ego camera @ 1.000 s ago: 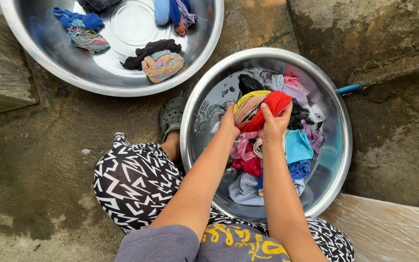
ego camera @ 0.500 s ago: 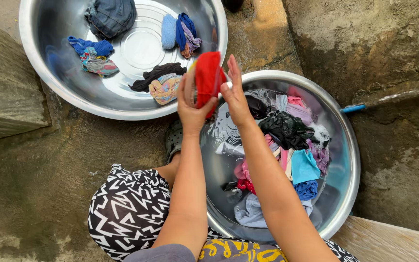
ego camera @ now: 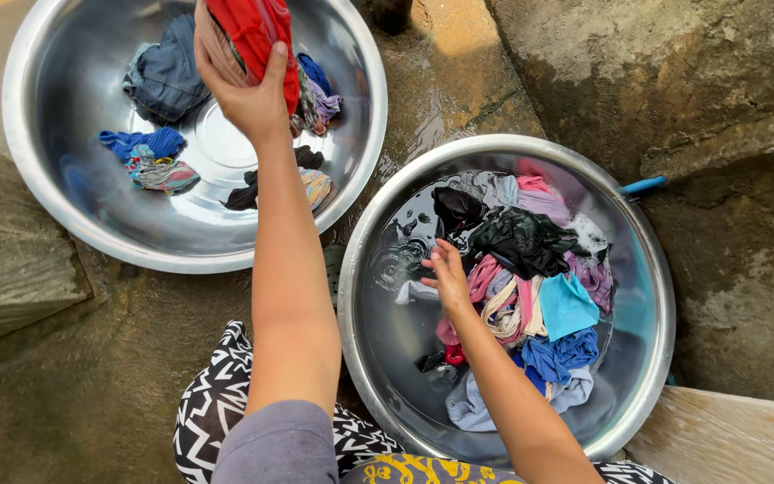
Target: The person washes clothes by rinsing and wringing garments under running water, transferring pieces into an adjacent basin, and scrubbing items in the water.
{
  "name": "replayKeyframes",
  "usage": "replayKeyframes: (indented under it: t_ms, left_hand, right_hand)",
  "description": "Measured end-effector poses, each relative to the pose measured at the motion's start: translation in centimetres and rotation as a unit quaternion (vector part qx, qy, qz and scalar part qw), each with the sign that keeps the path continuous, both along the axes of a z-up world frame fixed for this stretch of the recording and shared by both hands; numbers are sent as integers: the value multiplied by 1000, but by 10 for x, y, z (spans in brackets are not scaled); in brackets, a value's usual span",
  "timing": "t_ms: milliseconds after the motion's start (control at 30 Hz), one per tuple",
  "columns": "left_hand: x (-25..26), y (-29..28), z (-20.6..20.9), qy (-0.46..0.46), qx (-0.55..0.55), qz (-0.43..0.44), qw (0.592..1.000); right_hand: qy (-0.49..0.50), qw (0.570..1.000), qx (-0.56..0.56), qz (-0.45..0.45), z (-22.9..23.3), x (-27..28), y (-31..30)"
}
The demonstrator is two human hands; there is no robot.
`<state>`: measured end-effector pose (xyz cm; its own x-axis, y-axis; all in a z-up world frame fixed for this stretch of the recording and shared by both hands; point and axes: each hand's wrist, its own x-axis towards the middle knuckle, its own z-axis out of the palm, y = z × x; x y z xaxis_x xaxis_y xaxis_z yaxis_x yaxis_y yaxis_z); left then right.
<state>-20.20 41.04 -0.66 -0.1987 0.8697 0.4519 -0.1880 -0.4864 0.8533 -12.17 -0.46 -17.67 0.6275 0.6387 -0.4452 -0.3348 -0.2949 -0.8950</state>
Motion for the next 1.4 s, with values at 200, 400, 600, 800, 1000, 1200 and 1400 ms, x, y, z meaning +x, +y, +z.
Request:
replayKeyframes:
  t_ms: [200, 400, 600, 800, 1000, 1200, 1400]
  left_hand:
    - [51, 21, 0, 439, -419, -108, 788]
    - [67, 20, -105, 588, -319, -138, 731]
    - [83, 33, -172, 658, -203, -150, 710]
    - [75, 96, -213, 527, -209, -140, 812]
    - [46, 143, -215, 745, -227, -176, 602]
    - [22, 167, -239, 611, -276, -127, 731]
    - [3, 201, -263, 691, -298, -6, 658]
  right_hand:
    - [-8, 997, -16, -75, -18, 11, -16]
    - [-110, 987, -112, -27, -13, 17, 9]
    - [-280, 952, 66, 108, 30, 36, 154]
    - [-308, 924, 83, 211, -9, 70, 336]
    - [-378, 871, -98, 298, -59, 88, 412]
    - [-280, 914, -36, 291, -107, 86, 447]
    - [-244, 902, -27, 356, -101, 70, 476]
